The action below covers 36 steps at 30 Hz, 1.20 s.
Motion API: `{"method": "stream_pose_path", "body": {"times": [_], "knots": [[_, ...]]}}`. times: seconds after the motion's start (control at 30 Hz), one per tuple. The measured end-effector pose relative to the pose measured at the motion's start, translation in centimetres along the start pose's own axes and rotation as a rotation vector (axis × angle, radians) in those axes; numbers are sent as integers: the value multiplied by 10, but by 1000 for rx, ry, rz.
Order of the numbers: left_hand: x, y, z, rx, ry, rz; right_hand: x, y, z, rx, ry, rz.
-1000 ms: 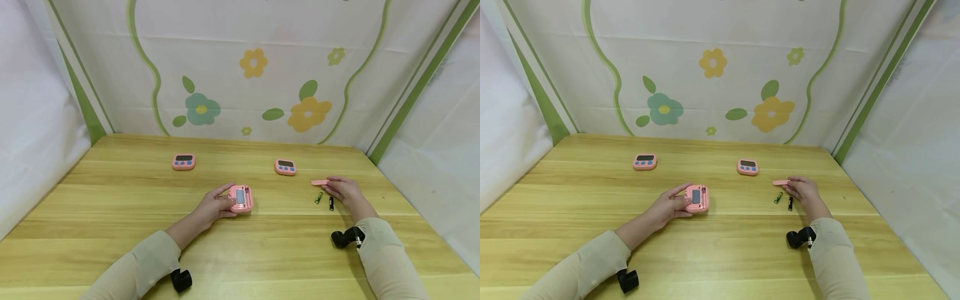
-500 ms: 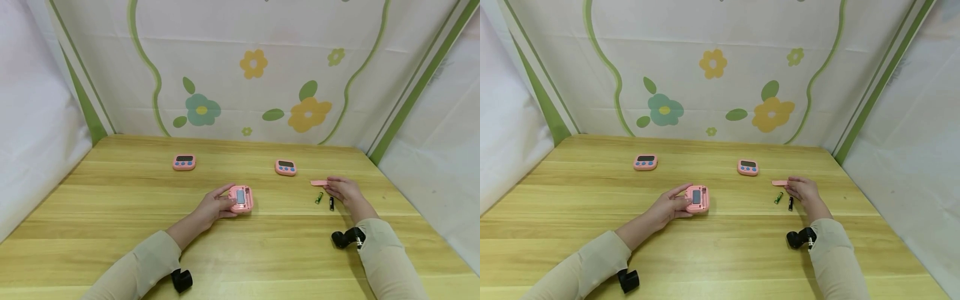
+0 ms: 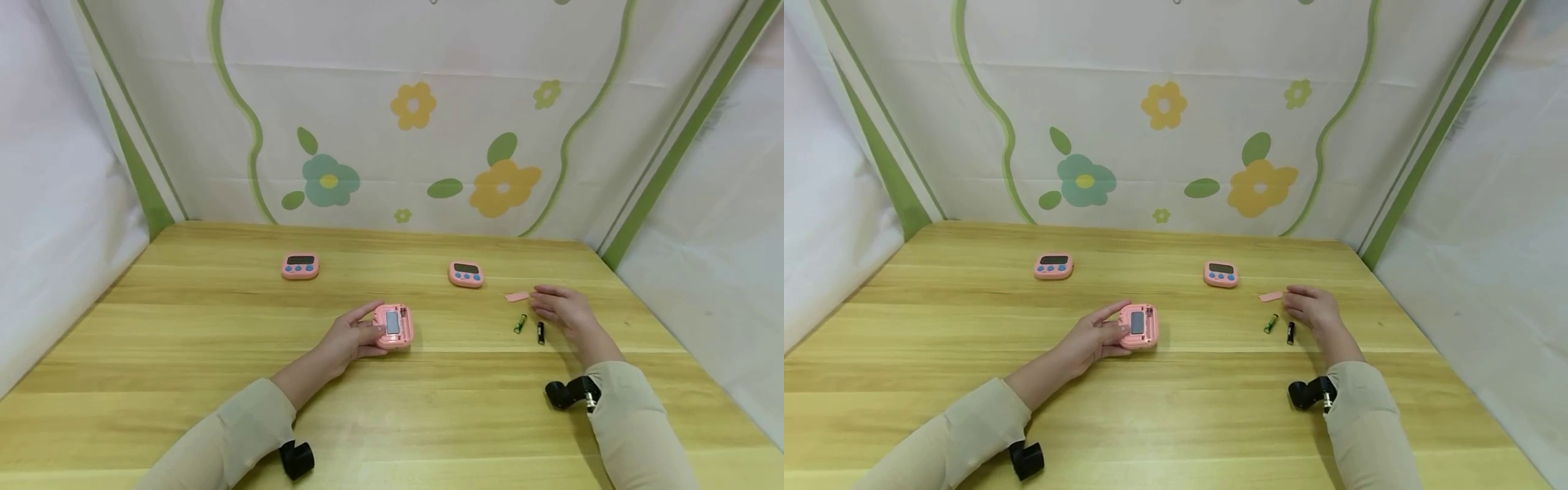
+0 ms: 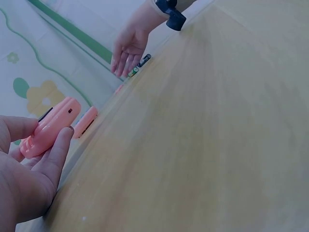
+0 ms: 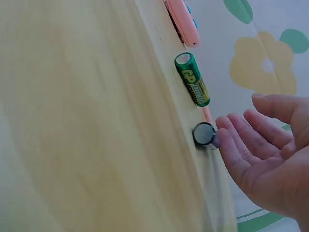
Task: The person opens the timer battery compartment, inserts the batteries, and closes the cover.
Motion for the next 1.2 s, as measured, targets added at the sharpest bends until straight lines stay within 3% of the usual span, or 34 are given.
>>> {"method": "stream_pose_path", "body": {"times": [0.2,0.4,0.57,0.73,1.0,1.2], "knots": [[-1,0,0,7,0,-11,-4,-1,3,-207,-128,24],[-1,0,0,1,-3,-5,-4,-3,-8,-378,-181,20],[-1,0,0,-2,-5,-12,-12,1,-9,-458,-230,-1],[0,-1,-1,-12,4,-6,-16,2,-12,-443,-237,18],[0,-1,-2,-17,10,9,-15,-1,-15,-524,-295,40],[0,-1,-1,-18,3,11,-14,-1,-20,-510,-267,52]]}}
Point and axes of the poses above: each hand's wrist, its own x-axis towards the middle knuckle, its own y-axis out of the palm, z = x × y, the point moved 4 cm from there along x, towards the middle knuckle, and after that the axes turned 14 degrees about -z, right-handed, at the moved point
